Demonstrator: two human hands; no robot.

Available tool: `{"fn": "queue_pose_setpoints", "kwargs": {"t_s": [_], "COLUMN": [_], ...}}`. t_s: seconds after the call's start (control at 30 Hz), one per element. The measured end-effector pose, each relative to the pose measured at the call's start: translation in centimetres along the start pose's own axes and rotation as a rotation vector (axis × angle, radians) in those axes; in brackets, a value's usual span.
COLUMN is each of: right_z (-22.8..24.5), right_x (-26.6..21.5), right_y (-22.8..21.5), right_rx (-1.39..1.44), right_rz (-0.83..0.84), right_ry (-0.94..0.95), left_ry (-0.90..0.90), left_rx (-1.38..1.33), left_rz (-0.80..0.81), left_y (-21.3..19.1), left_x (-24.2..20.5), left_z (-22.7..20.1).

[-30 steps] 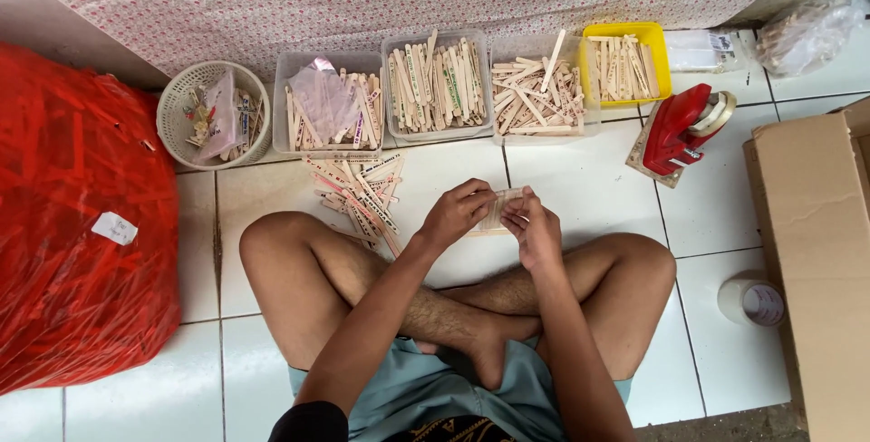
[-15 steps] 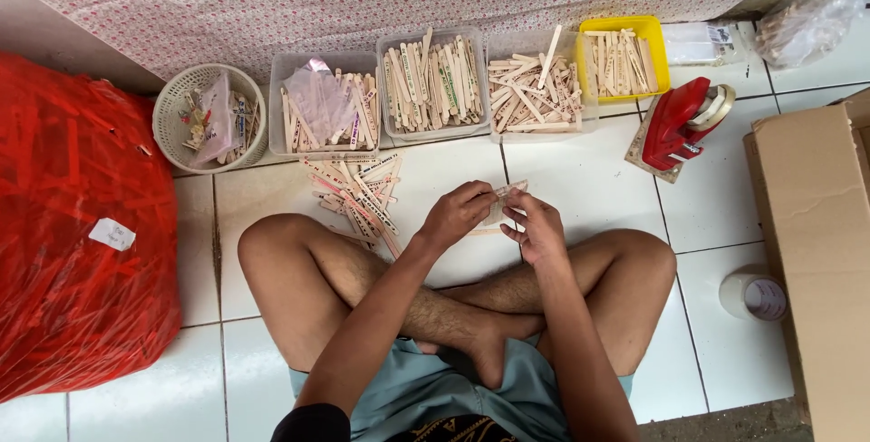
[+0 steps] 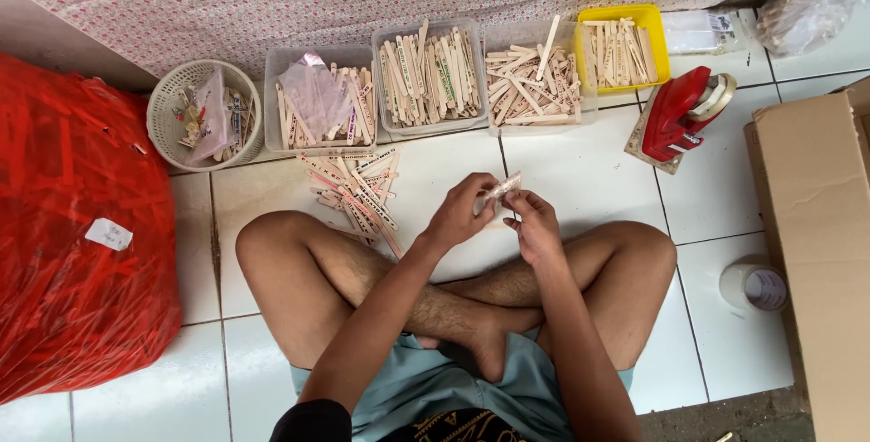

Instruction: Sorting and bundling wooden sticks into various containers while sitting on the floor.

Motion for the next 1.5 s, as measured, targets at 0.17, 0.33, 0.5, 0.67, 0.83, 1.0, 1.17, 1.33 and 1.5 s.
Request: {"fn": "queue_pose_setpoints", "kwargs": {"t_s": [0.17,0.33,0.5,0.67,0.83,1.0,1.17,1.33,1.5], "right_z": [-0.4,-0.9,-0.8,-2.8,0.2,1.1,0.9,1.0,3.3], "right_x": [0.0,0.7,1.2,2.7,1.7,-0.8,-1.3,-1.0,-3.4], "right_y": [0.3,-0.2,-0.1,-1.5,-1.4,2.0,2.7,1.4,0.3], "right_rx": [-0.026,-0.100,-0.196,-0.290,-0.426,-0.464,-0.392,-0.364,-0.391], "right_rz": [0.043,0.046,0.038,-0.001,-0.107,0.176,0.233,0.211,0.352], "right_ry": [-0.011,-0.014,-0.066,-0.145,-0.296,-0.415,-0.415,-0.391,-0.392], "left_ry": [-0.159,-0.166,-0.137,-0.102,-0.118,-0.394,-0.557,-0.549,-0.462], "left_rx": [-0.047,-0.088,-0.084,-0.066,-0.125,-0.530,-0.615,-0.661,-0.718], "left_rz": [0.129,0.129,0.105,0.082,-0.047,-0.151,-0.241,-0.089,-0.027], "left_y": [0.9,1.2,0.8,0.8,-0.4,-1.1,-0.5,1.4,2.7], "left_x": [-0.4,-0.4,-0.2,0.2,-0.3,-1.2,-3.2,-3.1,-1.7], "left_z": [0.8,1.1,0.8,0.0,2.4,4.8,10.0,8.2,3.9]}}
Point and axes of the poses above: each hand's wrist, its own x-axis towards the middle knuckle, its own y-axis out of the palm, z = x × y, the point moved 9 cm from there along x, towards the middle knuckle, and after that the axes turned 3 degrees about y, right-handed, at the moved point
